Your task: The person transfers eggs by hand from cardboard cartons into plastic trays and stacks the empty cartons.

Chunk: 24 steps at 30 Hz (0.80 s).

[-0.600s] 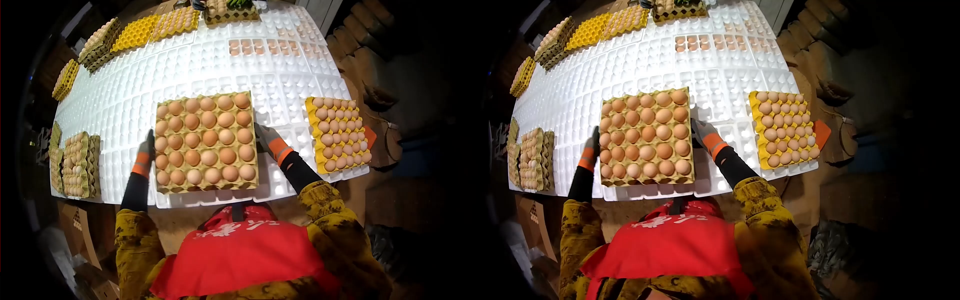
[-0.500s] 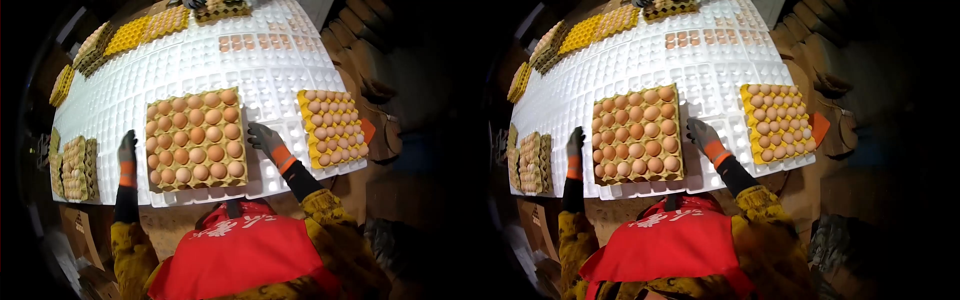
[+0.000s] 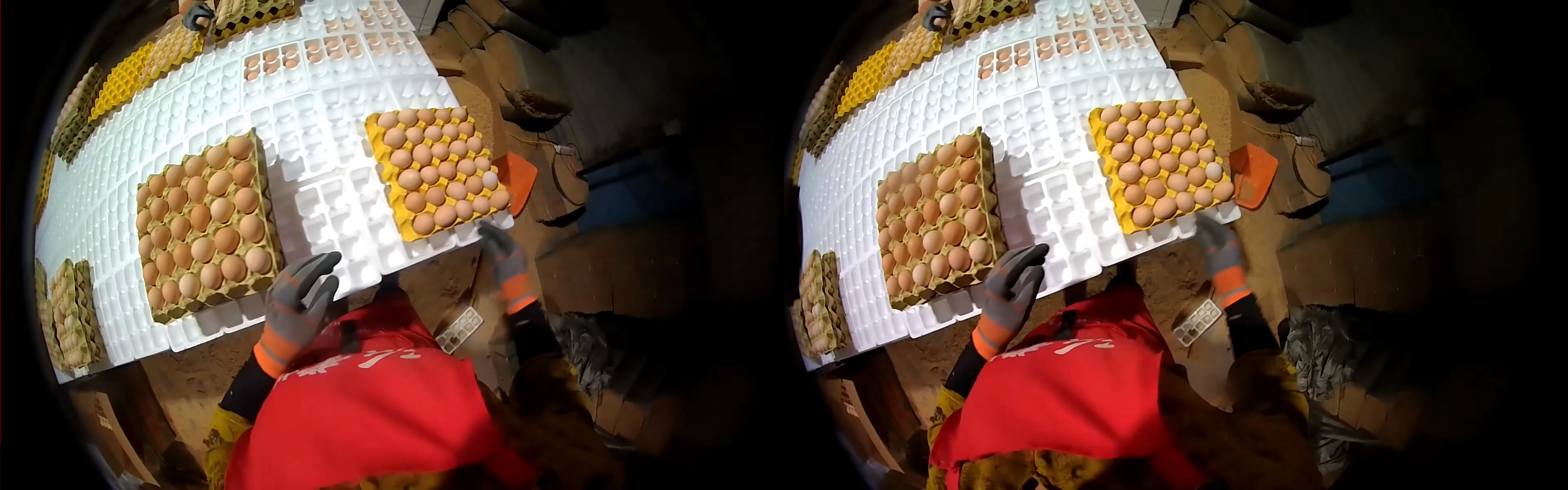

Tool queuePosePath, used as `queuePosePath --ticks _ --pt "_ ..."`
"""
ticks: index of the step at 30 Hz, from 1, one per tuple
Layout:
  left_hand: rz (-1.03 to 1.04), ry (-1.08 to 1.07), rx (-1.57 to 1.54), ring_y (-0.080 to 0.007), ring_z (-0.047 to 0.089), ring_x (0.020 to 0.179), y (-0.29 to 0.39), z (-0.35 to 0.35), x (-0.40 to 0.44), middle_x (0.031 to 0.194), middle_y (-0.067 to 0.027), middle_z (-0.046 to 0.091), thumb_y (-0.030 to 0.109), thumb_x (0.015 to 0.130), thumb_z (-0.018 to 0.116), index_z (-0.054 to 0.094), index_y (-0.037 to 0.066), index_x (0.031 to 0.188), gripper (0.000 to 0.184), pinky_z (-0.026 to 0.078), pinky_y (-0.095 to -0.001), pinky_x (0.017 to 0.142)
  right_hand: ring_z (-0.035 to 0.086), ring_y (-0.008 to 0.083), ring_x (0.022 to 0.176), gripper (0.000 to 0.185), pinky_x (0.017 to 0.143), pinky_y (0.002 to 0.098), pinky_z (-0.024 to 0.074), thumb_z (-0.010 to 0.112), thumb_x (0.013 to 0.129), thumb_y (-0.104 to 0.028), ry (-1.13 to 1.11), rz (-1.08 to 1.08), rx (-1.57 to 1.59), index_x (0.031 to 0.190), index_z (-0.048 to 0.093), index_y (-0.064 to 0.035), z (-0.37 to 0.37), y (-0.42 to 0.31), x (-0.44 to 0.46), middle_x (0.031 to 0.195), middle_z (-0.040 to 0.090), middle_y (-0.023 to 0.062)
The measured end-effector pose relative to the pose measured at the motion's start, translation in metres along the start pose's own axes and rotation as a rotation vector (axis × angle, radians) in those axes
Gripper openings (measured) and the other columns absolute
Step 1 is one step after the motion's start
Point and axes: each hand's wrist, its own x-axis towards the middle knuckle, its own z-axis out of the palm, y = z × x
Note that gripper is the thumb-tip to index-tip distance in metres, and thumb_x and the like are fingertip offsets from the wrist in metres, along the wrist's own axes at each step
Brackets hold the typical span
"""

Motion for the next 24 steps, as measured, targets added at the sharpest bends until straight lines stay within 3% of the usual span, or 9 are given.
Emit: queuePosePath --ticks 4,8,10,12,13,16,19,21,24 --pt "-0.117 -0.006 -0.032 -0.0299 0.068 0.099 -0.017 0.073 0.037 0.112 -0.0132 0.069 0.009 0.087 0.075 0.066 0.007 0.125 0.039 0.054 -0.0375 0.086 0.065 0.0197 0.11 0.037 0.092 0.033 0.0525 0.064 0.098 -0.009 0.091 -0.118 -0.081 0.134 0.059 0.0013 -0.071 -0.003 0.097 0.125 0.066 0.0122" --pt "-0.049 -0.008 0.281 -0.0332 0.065 0.105 -0.011 0.149 0.088 0.115 -0.0148 0.068 0.015 0.081 0.08 0.066 0.01 0.127 0.048 0.053 -0.0427 0.089 0.066 0.0258 0.112 0.04 0.093 0.0353 0.0538 0.068 0.094 -0.01 -0.074 -0.175 -0.491 0.132 0.06 -0.003 -0.112 0.017 0.176 0.125 0.065 0.0153" --pt "-0.046 -0.002 0.302 -0.0331 0.064 0.105 -0.008 0.181 0.102 0.114 -0.0142 0.067 0.013 0.081 0.08 0.066 0.01 0.127 0.049 0.052 -0.0415 0.089 0.066 0.0256 0.112 0.041 0.093 0.036 0.0539 0.071 0.092 -0.011 -0.231 -0.13 -0.342 0.13 0.061 -0.0029 -0.128 0.028 0.193 0.125 0.064 0.0144" --pt "-0.083 -0.053 0.384 -0.0346 0.062 0.106 0.003 0.205 0.114 0.115 -0.0142 0.066 0.014 0.08 0.08 0.066 0.009 0.126 0.049 0.05 -0.0439 0.091 0.066 0.0248 0.11 0.042 0.091 0.0361 0.0548 0.074 0.087 -0.009 -0.379 -0.073 -0.195 0.127 0.063 -0.0048 -0.136 0.02 0.196 0.121 0.062 0.0132" --pt "-0.106 -0.09 0.421 -0.0351 0.062 0.105 0.007 0.215 0.119 0.116 -0.0141 0.066 0.016 0.08 0.08 0.065 0.009 0.126 0.049 0.05 -0.0446 0.09 0.067 0.0253 0.104 0.042 0.09 0.0355 0.0551 0.074 0.087 -0.008 -0.393 -0.186 -0.365 0.127 0.063 -0.0074 -0.138 0.027 0.195 0.117 0.062 0.0135" --pt "-0.084 -0.092 0.485 -0.036 0.061 0.105 0.012 0.248 0.128 0.117 -0.0145 0.065 0.017 0.079 0.08 0.065 0.009 0.127 0.051 0.049 -0.0455 0.089 0.063 0.0291 0.099 0.046 0.087 0.0381 0.0536 0.077 0.087 -0.018 -0.497 -0.2 -0.455 0.129 0.062 -0.0096 -0.134 0.006 0.181 0.114 0.06 0.0149" --pt "-0.062 -0.195 0.518 -0.0336 0.061 0.104 0.025 0.276 0.145 0.117 -0.0135 0.064 0.022 0.076 0.079 0.064 0.009 0.128 0.055 0.048 -0.0447 0.09 0.061 0.0297 0.101 0.05 0.087 0.0387 0.0534 0.078 0.086 -0.019 -0.507 -0.379 -0.555 0.132 0.061 -0.0097 -0.137 0.002 0.175 0.116 0.059 0.0155" --pt "0.025 -0.257 0.581 -0.0292 0.058 0.109 0.026 0.296 0.149 0.119 -0.0109 0.061 0.027 0.083 0.074 0.062 0.009 0.127 0.05 0.044 -0.0431 0.094 0.06 0.0322 0.103 0.054 0.088 0.0404 0.0529 0.077 0.086 -0.021 -0.47 -0.401 -0.564 0.135 0.058 -0.0095 -0.14 0.009 0.169 0.118 0.059 0.0163" --pt "0.127 -0.324 0.684 -0.0279 0.058 0.103 0.017 0.331 0.15 0.117 -0.0102 0.061 0.025 0.084 0.069 0.062 0.011 0.128 0.047 0.045 -0.0413 0.09 0.061 0.0346 0.105 0.056 0.088 0.0432 0.0528 0.076 0.086 -0.026 -0.428 -0.486 -0.725 0.136 0.058 -0.009 -0.138 0.019 0.158 0.121 0.058 0.0165"
